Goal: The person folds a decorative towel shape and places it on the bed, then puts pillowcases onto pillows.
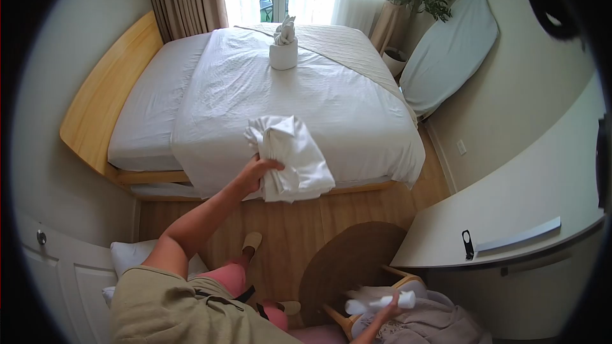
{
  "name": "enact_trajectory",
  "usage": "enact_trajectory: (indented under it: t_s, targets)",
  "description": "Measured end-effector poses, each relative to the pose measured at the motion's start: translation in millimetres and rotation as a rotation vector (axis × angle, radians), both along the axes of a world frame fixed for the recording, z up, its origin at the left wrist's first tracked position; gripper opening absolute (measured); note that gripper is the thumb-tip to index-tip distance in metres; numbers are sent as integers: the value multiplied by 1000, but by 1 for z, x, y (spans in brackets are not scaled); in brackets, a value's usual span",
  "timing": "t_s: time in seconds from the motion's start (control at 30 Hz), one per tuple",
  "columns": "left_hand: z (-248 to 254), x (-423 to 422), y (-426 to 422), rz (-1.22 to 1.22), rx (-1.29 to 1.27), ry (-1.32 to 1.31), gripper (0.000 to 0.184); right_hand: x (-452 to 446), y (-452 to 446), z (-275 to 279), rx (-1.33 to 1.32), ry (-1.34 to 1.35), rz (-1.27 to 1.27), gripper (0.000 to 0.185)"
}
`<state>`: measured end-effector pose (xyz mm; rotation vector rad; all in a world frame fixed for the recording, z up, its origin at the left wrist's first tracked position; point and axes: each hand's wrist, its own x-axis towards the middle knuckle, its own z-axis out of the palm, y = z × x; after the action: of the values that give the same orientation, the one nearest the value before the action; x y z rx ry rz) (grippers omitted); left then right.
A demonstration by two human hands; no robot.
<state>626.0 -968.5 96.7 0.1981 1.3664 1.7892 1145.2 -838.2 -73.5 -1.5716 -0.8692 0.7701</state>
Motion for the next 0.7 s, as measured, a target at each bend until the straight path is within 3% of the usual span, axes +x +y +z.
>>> enact_trajectory:
  t_s: [0.07, 0.1, 0.17, 0.23, 0.27, 0.33, 0.37, 0.43, 0.5, 0.57, 0.6, 0.7]
  targets:
    - [-12, -59, 31, 22, 53, 7, 54, -78, 7, 21, -107, 226, 273, 41]
    - [-6, -79, 50, 19, 119, 41, 57, -137, 2, 67, 18, 315, 405, 38]
    - [-13, -135, 70, 6, 185, 41, 60, -219, 11, 92, -5, 366, 565, 36]
    - [-47, -181, 86, 151, -34, 271, 62, -303, 18, 125, 12, 321, 670, 36]
    - [-81, -201, 91, 199, -311, 378, 63, -340, 26, 136, 39, 316, 729, 36]
    - [-68, -203, 67, 63, -373, 322, 61, -402, 45, 149, 109, 241, 800, 36]
    - [-68, -204, 54, -77, -441, 261, 59, -432, 57, 146, 224, 158, 839, 38]
    - [-100, -210, 23, -101, -493, 447, 50, -485, 70, 163, 319, -68, 950, 35]
    - [-126, -214, -6, -93, -517, 603, 40, -530, 110, 141, 341, -323, 1021, 40]
    - [-146, -217, -30, -78, -511, 600, 32, -580, 133, 145, 452, -491, 1044, 50]
    - [-144, -220, -39, -65, -521, 556, 30, -602, 157, 131, 635, -738, 1013, 56]
    - [-138, -230, -60, 6, -570, 501, 26, -648, 219, 89, 684, -1025, 1190, 60]
